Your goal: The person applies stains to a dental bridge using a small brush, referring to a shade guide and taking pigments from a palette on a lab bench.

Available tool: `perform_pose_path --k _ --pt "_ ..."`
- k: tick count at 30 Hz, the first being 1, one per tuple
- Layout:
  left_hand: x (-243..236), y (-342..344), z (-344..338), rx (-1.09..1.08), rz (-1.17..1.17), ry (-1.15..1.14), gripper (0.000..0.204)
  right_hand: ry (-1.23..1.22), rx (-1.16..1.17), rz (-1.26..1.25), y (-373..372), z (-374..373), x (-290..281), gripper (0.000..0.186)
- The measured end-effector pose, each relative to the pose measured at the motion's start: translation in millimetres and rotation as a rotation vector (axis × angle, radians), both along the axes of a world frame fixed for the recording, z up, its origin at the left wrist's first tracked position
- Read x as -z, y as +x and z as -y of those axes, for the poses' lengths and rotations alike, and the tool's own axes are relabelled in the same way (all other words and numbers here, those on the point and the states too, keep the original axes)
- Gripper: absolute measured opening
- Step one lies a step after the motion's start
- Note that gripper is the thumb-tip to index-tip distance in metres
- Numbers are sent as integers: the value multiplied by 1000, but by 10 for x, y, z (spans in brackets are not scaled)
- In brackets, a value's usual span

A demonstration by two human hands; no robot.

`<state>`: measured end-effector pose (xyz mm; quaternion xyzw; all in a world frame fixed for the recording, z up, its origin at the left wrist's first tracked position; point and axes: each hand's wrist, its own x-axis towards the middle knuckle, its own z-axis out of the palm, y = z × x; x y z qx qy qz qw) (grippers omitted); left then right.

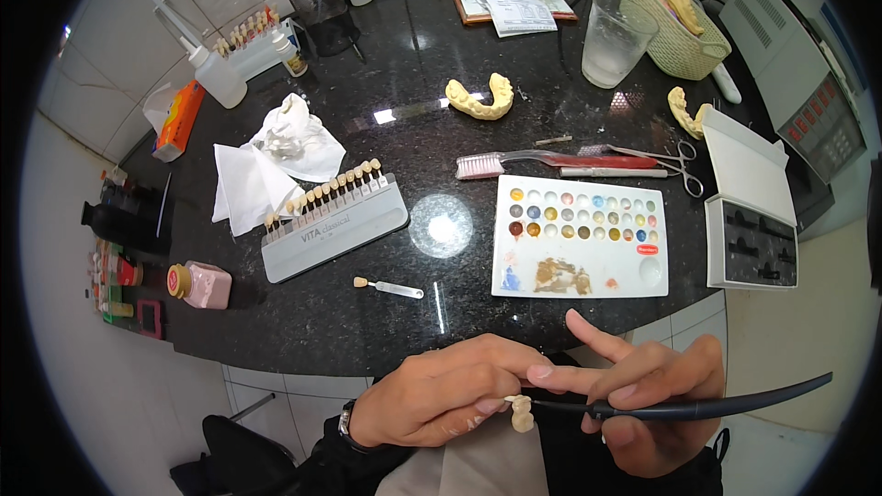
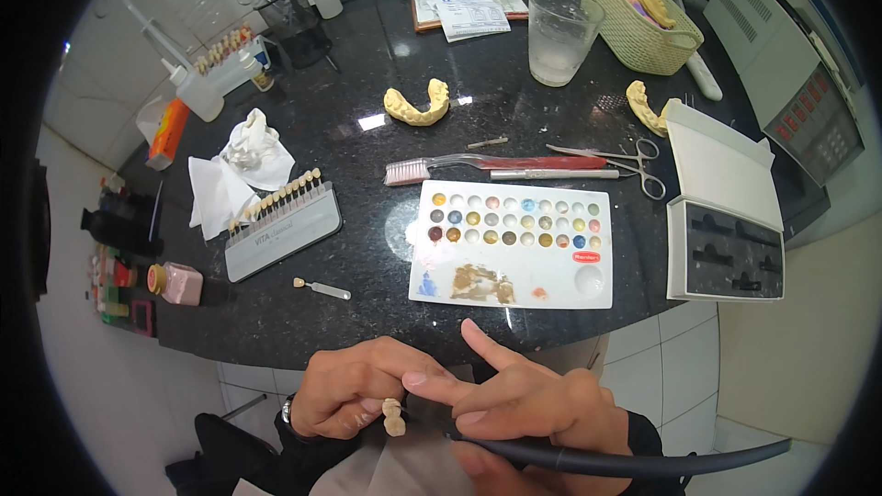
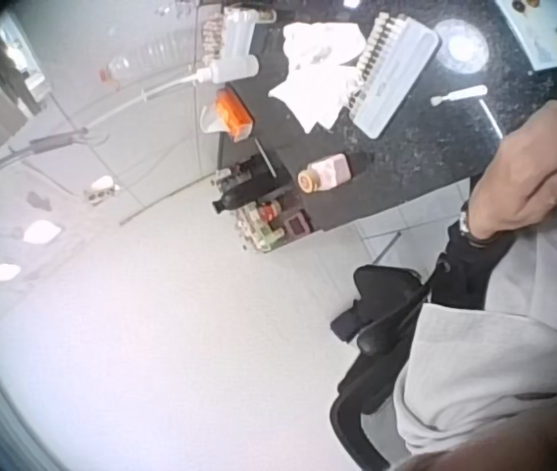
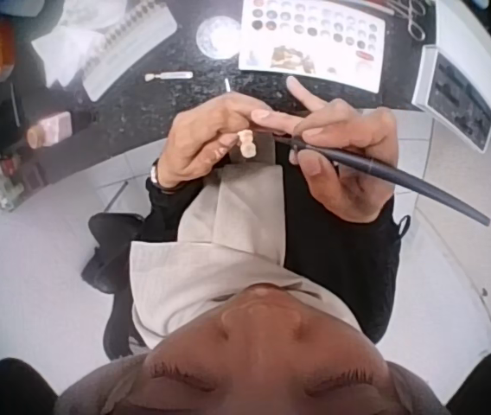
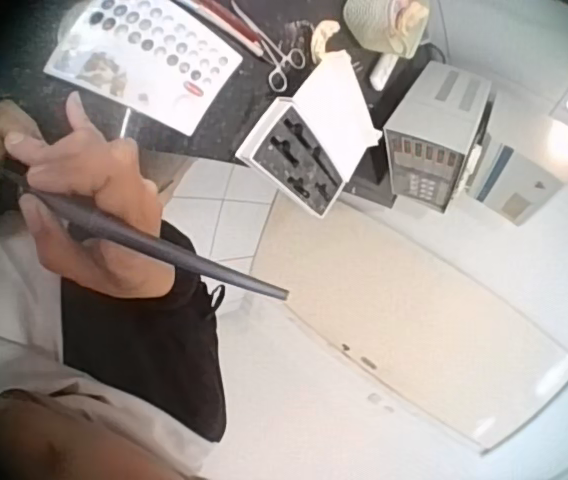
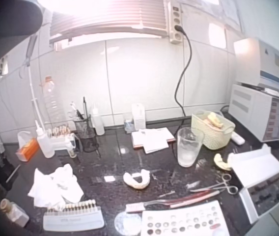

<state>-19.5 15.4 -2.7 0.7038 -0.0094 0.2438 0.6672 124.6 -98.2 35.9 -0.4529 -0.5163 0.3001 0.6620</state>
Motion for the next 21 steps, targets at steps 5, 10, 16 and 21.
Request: perform_pose_path --k 5,10,16,21 --pt "-25 6 14 -19 -17 1 14 15 -40 -17 50 12 11 18" --pt "6 -9 9 -26 -23 9 15 15 -32 -22 36 -3 15 19" --pt "2 -1 18 -27 -19 1 17 29 -45 -7 52 -4 15 20" --pt "10 3 9 -28 4 16 17 36 -62 -34 70 -8 18 19"
